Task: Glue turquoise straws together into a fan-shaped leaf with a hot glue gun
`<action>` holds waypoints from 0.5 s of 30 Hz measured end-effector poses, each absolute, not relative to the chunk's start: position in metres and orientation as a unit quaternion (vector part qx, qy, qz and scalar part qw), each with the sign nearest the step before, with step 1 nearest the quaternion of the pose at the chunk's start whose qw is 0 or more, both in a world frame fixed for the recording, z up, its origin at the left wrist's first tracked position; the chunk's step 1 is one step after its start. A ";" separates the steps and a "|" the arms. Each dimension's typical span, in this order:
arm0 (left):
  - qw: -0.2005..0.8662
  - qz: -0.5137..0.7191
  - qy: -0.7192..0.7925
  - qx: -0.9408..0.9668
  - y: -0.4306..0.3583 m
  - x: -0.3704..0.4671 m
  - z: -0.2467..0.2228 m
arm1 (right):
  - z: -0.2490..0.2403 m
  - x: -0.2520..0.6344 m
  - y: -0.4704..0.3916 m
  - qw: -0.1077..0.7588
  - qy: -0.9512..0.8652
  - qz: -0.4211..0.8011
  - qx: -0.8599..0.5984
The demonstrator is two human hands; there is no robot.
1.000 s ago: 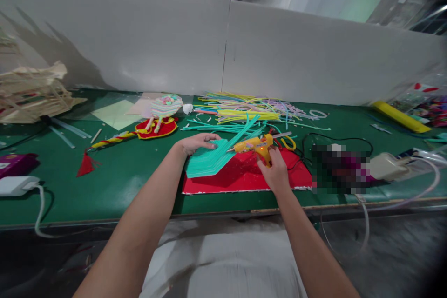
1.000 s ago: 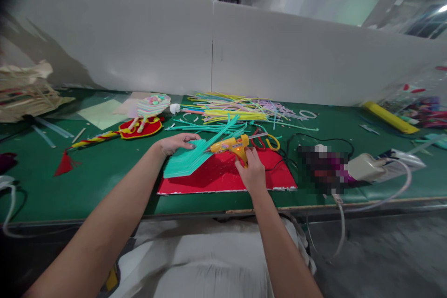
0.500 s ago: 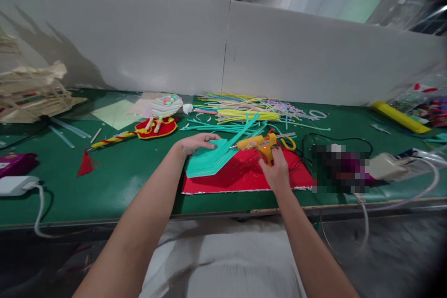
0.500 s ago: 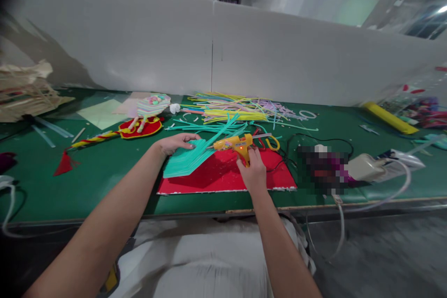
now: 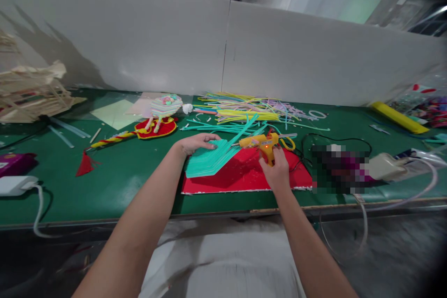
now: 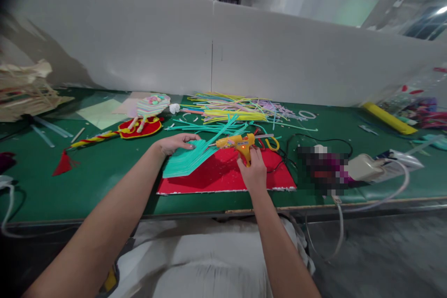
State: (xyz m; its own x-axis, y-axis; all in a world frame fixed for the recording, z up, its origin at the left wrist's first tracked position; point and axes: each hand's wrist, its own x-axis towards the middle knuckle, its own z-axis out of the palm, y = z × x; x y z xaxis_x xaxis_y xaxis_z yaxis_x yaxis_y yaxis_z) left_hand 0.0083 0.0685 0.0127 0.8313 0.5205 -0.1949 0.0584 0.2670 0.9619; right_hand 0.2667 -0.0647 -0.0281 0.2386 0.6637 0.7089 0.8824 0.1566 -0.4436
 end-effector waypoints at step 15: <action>0.728 0.127 0.246 0.627 0.065 0.011 0.016 | -0.019 0.316 -0.079 0.332 -0.467 -0.155 -0.805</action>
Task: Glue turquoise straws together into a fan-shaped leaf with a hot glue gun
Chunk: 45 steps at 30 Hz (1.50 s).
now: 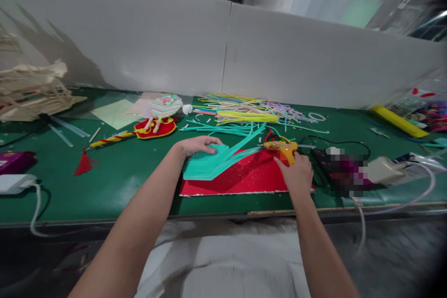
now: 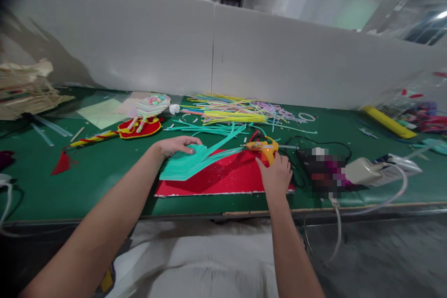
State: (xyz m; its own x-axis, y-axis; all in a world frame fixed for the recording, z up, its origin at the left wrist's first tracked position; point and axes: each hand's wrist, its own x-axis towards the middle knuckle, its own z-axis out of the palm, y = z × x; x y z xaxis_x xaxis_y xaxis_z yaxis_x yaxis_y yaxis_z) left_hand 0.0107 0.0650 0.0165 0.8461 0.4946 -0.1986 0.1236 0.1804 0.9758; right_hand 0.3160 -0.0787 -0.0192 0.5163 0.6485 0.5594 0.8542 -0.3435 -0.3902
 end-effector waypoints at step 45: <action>0.559 0.054 0.262 0.785 0.068 0.020 0.018 | 0.001 0.218 -0.061 0.623 -0.304 0.497 -0.522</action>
State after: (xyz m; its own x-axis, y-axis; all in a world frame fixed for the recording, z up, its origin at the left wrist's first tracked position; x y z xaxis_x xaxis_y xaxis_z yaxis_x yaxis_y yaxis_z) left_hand 0.0200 0.0681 0.0176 0.8570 0.4719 -0.2069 0.3501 -0.2386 0.9058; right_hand 0.2184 -0.0610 0.0008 0.3215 0.9363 -0.1411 -0.3017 -0.0400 -0.9526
